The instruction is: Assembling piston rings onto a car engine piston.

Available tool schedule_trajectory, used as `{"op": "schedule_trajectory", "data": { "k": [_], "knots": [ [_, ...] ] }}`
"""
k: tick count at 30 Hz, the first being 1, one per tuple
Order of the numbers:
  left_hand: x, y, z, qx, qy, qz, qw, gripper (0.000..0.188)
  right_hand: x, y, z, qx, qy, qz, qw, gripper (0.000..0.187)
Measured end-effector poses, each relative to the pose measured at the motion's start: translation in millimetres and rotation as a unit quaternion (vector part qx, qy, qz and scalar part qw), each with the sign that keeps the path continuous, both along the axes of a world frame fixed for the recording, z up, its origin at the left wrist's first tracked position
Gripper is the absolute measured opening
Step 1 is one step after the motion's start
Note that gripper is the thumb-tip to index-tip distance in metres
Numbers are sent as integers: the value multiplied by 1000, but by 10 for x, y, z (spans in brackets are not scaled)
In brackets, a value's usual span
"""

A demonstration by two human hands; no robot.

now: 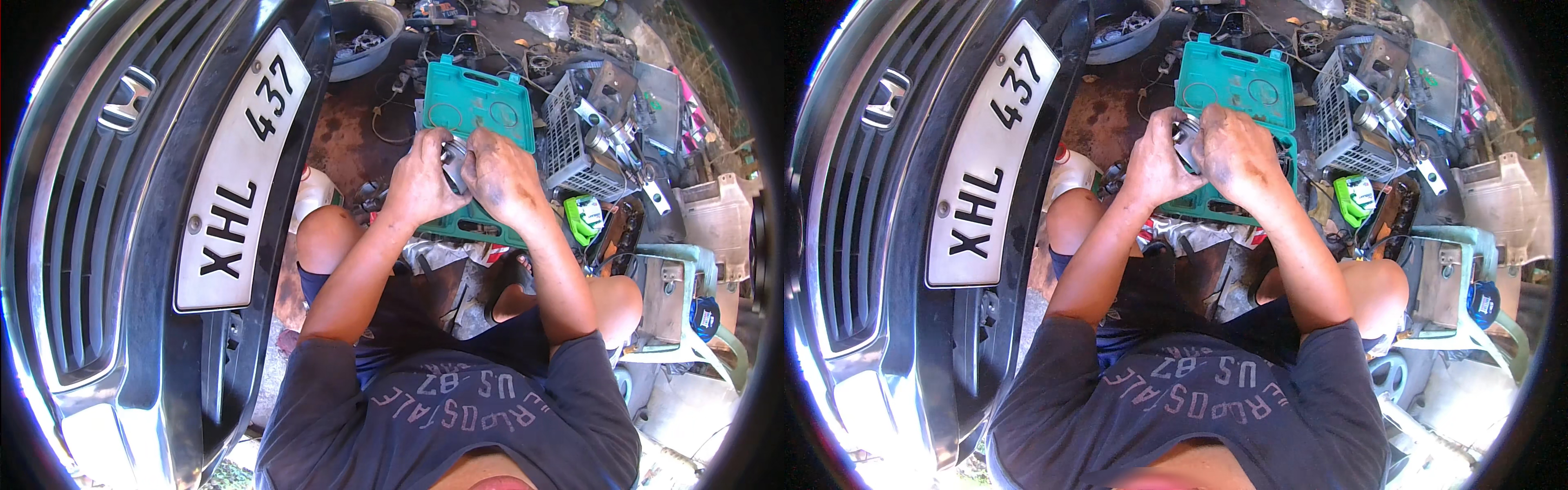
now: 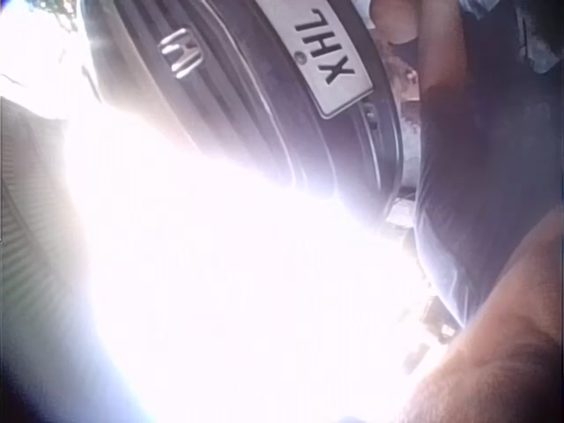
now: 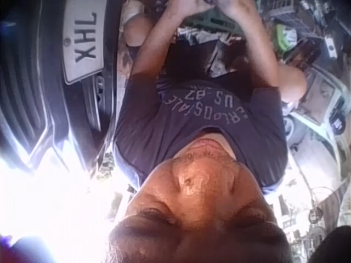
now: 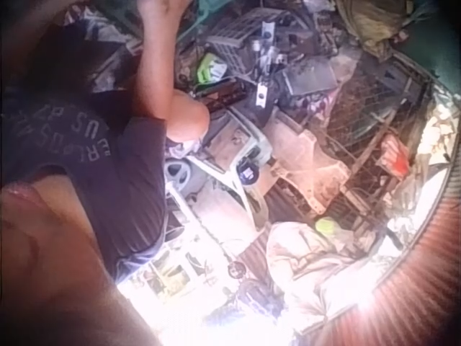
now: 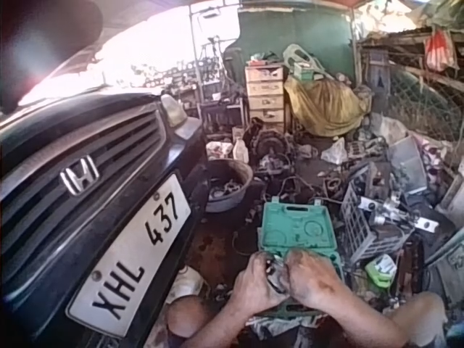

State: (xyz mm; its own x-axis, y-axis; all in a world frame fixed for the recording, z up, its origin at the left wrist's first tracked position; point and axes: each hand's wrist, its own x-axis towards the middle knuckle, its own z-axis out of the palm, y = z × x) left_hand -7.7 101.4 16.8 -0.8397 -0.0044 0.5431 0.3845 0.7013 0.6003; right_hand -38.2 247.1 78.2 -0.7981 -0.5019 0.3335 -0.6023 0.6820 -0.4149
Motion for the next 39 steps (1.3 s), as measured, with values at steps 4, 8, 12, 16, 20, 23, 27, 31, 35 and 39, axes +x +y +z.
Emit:
{"op": "schedule_trajectory", "data": {
  "k": [4,8,12,16,20,23,27,31,35,39],
  "knots": [
    [-5,12,-13,4,3,-4,1000,77,56,-17,7,-13,14,-8,1000,11],
    [-5,16,-7,-6,22,14,1000,79,88,-74,-15,-23,-24,-72,997,11],
    [-15,1,18,-16,24,24,999,80,62,-49,8,-52,-69,-46,995,16],
    [-36,-3,23,-5,12,28,1000,80,42,-79,-47,-75,-48,-63,994,15],
    [-25,-9,34,-4,16,38,999,79,-10,-32,-74,-138,-110,-46,983,17],
    [2,-30,42,-3,14,37,999,80,-67,25,-53,-165,-154,-32,974,19],
    [18,-17,88,5,35,8,999,81,-192,73,-235,-299,-215,72,927,27],
    [20,-50,122,25,44,-5,999,79,-301,95,-359,-371,-328,228,839,34],
    [3,-127,89,59,6,-13,998,78,-346,103,-379,-342,-363,225,837,34],
    [-50,-179,13,176,-31,-45,983,77,-343,111,-352,-351,-378,216,829,31]
  ]
}}
